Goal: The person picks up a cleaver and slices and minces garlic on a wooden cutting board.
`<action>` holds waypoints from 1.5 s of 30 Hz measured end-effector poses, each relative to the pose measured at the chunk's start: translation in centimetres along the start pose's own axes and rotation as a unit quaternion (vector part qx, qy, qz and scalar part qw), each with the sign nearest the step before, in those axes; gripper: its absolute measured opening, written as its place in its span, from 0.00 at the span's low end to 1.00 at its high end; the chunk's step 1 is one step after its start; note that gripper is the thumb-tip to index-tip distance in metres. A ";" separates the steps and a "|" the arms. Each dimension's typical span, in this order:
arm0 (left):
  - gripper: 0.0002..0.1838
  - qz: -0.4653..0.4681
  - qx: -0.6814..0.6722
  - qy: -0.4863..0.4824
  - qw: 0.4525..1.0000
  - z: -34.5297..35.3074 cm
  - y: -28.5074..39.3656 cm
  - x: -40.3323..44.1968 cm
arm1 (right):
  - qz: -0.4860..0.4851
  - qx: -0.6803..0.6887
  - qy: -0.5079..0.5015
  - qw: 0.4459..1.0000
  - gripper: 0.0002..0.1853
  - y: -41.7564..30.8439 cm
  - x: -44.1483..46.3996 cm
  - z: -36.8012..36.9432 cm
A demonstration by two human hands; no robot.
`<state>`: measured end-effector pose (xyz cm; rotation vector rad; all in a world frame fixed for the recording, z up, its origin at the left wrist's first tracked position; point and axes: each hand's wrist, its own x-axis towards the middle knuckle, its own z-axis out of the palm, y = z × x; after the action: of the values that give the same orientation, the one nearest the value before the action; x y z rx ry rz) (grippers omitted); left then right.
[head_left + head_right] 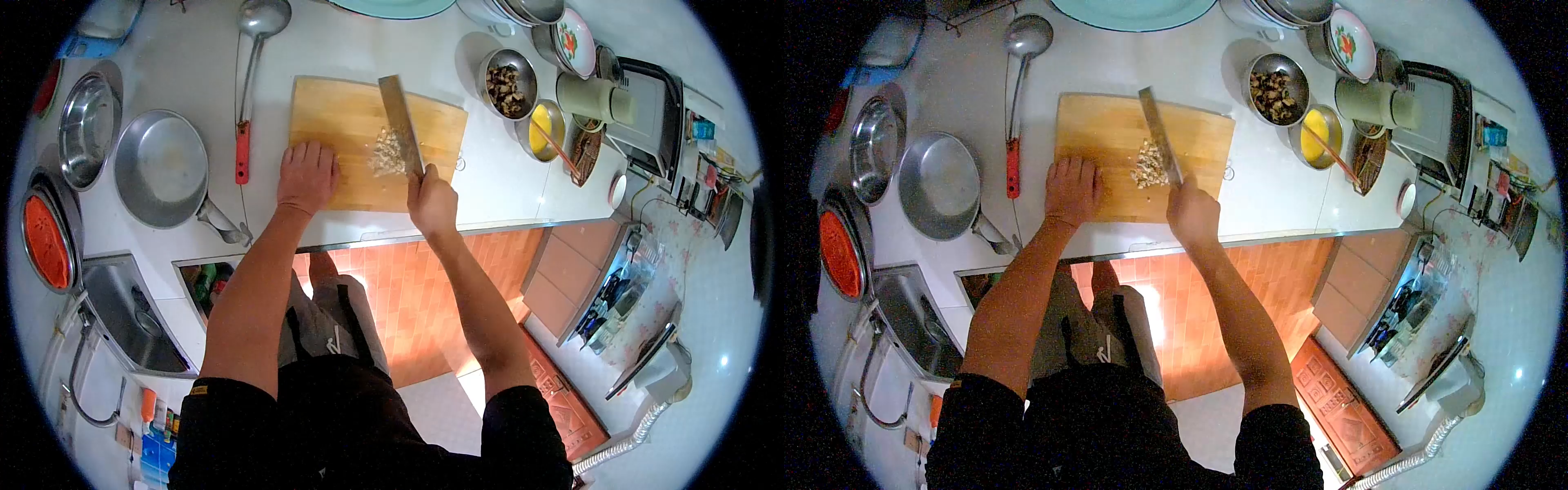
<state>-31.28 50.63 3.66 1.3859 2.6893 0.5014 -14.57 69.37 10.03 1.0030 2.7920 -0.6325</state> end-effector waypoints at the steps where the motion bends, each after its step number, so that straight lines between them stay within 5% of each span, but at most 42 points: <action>1: 0.09 -0.001 -0.001 -0.001 1.000 0.1 0.0 0.0 | 0.028 -0.022 -0.026 0.999 0.13 -0.7 0.7 -0.9; 9: 0.10 0.003 0.010 0.008 1.000 0.3 -0.1 -0.1 | 0.070 -0.063 -0.096 0.991 0.15 -1.4 0.7 -4.0; 27: 0.10 0.008 0.008 0.015 1.000 0.4 0.0 0.0 | 0.152 0.067 0.078 0.983 0.13 -0.8 -3.2 2.2; 30: 0.10 0.010 0.005 0.019 1.000 0.4 0.0 0.3 | 0.223 0.081 0.003 0.971 0.16 -1.5 -1.4 0.0; 32: 0.10 0.014 0.005 0.033 0.999 0.5 0.0 0.4 | 0.207 -0.036 -0.050 0.976 0.15 -2.3 -0.8 -1.2; 45: 0.11 0.020 0.015 0.032 0.999 0.7 -0.1 -0.2 | 0.244 -0.003 -0.018 0.970 0.15 -4.7 -1.2 -0.6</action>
<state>-31.06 50.66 2.93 1.4594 2.7344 0.5180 -16.61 65.66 12.45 1.5795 2.3656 -0.5616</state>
